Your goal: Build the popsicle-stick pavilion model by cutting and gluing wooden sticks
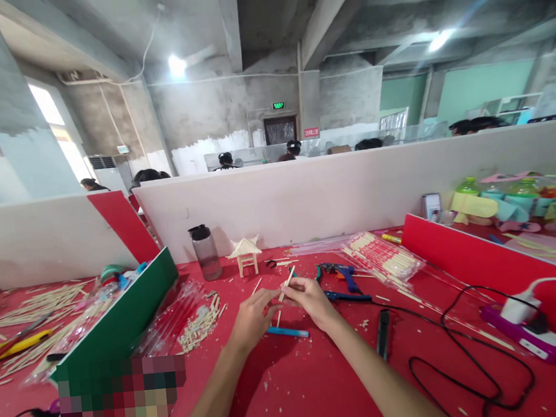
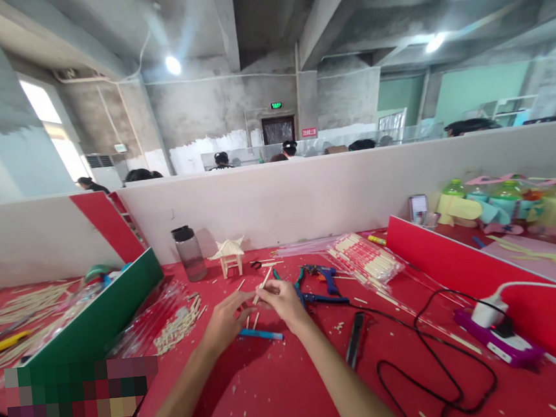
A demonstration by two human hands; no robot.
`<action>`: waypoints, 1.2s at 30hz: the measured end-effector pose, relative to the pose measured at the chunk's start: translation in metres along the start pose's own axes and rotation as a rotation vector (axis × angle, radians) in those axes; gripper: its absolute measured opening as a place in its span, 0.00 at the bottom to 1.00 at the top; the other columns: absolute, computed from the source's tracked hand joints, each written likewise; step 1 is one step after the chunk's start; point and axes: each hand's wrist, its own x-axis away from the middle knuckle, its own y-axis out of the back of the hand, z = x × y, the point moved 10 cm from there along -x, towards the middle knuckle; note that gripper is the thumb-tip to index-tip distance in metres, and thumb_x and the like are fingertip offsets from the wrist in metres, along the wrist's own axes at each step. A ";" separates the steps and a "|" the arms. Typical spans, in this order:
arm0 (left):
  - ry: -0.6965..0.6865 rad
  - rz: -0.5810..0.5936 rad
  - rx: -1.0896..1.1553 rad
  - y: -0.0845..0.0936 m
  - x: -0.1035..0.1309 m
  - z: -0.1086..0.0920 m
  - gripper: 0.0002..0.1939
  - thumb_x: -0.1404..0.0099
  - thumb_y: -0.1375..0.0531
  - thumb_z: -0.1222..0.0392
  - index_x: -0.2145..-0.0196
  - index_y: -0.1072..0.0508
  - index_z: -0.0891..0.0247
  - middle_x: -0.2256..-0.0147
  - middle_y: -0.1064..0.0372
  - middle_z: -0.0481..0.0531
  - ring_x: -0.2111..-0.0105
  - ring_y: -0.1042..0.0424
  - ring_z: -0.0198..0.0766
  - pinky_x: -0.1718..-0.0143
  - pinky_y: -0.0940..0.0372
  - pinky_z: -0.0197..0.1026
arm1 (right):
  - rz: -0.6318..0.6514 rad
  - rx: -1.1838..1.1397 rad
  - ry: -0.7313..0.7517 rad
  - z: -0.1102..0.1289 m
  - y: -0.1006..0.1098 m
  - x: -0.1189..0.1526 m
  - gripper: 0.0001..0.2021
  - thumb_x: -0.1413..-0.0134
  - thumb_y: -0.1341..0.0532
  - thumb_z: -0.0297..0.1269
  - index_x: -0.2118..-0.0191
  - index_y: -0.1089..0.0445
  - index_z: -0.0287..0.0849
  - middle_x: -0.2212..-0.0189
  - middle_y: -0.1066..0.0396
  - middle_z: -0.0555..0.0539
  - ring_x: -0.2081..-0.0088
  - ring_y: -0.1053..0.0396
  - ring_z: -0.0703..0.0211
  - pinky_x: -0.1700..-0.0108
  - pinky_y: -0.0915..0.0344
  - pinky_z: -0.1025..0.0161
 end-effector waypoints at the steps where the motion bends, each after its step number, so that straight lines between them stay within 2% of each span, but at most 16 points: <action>1: 0.038 -0.004 0.036 0.000 -0.001 0.003 0.14 0.34 0.41 0.60 0.50 0.28 0.58 0.58 0.26 0.54 0.59 0.27 0.40 0.54 0.33 0.42 | -0.018 -0.019 0.005 0.000 0.002 0.000 0.19 0.65 0.27 0.50 0.71 0.24 0.41 0.72 0.24 0.48 0.67 0.27 0.53 0.57 0.29 0.55; 3: 0.138 -0.035 0.128 -0.001 -0.002 0.011 0.14 0.36 0.40 0.59 0.52 0.28 0.59 0.59 0.27 0.53 0.63 0.28 0.39 0.58 0.33 0.41 | -0.059 -0.067 0.010 0.000 0.008 -0.002 0.19 0.67 0.26 0.49 0.71 0.25 0.40 0.73 0.25 0.48 0.67 0.27 0.54 0.57 0.29 0.55; 6: 0.292 -0.057 0.304 -0.008 -0.001 0.024 0.10 0.36 0.40 0.56 0.60 0.27 0.64 0.67 0.28 0.51 0.70 0.30 0.36 0.65 0.34 0.37 | -0.090 -0.115 0.008 -0.003 0.012 -0.003 0.19 0.68 0.25 0.49 0.71 0.26 0.40 0.73 0.25 0.49 0.69 0.28 0.56 0.59 0.29 0.57; 8: 0.361 -0.038 0.417 -0.015 -0.001 0.028 0.13 0.36 0.40 0.52 0.64 0.28 0.66 0.73 0.31 0.48 0.73 0.33 0.34 0.70 0.37 0.35 | -0.097 -0.118 0.005 -0.005 0.012 -0.004 0.20 0.67 0.26 0.49 0.71 0.26 0.40 0.73 0.25 0.48 0.70 0.28 0.57 0.62 0.29 0.58; 13: 0.438 -0.076 0.647 -0.020 0.000 0.030 0.19 0.41 0.37 0.45 0.69 0.29 0.67 0.76 0.34 0.46 0.76 0.36 0.31 0.72 0.41 0.33 | -0.105 -0.170 0.013 -0.009 0.011 -0.005 0.19 0.66 0.25 0.47 0.70 0.26 0.40 0.73 0.25 0.49 0.70 0.28 0.60 0.63 0.30 0.62; 20: 0.585 -0.072 0.862 -0.030 0.007 0.037 0.16 0.43 0.35 0.49 0.69 0.30 0.65 0.79 0.37 0.44 0.79 0.39 0.29 0.74 0.43 0.32 | -0.068 -0.202 0.022 -0.008 0.005 -0.004 0.17 0.66 0.25 0.46 0.71 0.26 0.40 0.74 0.25 0.50 0.70 0.28 0.60 0.61 0.31 0.61; 26: 0.552 -0.052 0.801 -0.027 0.006 0.036 0.13 0.44 0.36 0.51 0.71 0.30 0.65 0.78 0.36 0.44 0.79 0.40 0.29 0.74 0.44 0.32 | -0.020 -0.180 -0.026 -0.009 0.003 -0.003 0.18 0.67 0.25 0.45 0.70 0.25 0.40 0.73 0.24 0.49 0.71 0.28 0.62 0.62 0.31 0.63; 32: 0.431 -0.028 0.647 -0.015 -0.002 0.028 0.15 0.43 0.37 0.50 0.72 0.30 0.66 0.78 0.36 0.45 0.77 0.40 0.30 0.73 0.43 0.33 | 0.012 -0.238 -0.069 -0.012 -0.001 -0.001 0.18 0.68 0.24 0.44 0.71 0.25 0.39 0.72 0.25 0.50 0.71 0.29 0.64 0.61 0.31 0.65; 36: 0.352 -0.015 0.535 -0.008 -0.005 0.019 0.11 0.40 0.39 0.54 0.72 0.30 0.66 0.76 0.36 0.46 0.75 0.38 0.31 0.72 0.42 0.32 | 0.019 -0.264 -0.106 -0.016 -0.003 0.000 0.17 0.68 0.24 0.43 0.71 0.25 0.39 0.73 0.25 0.51 0.71 0.29 0.65 0.62 0.31 0.66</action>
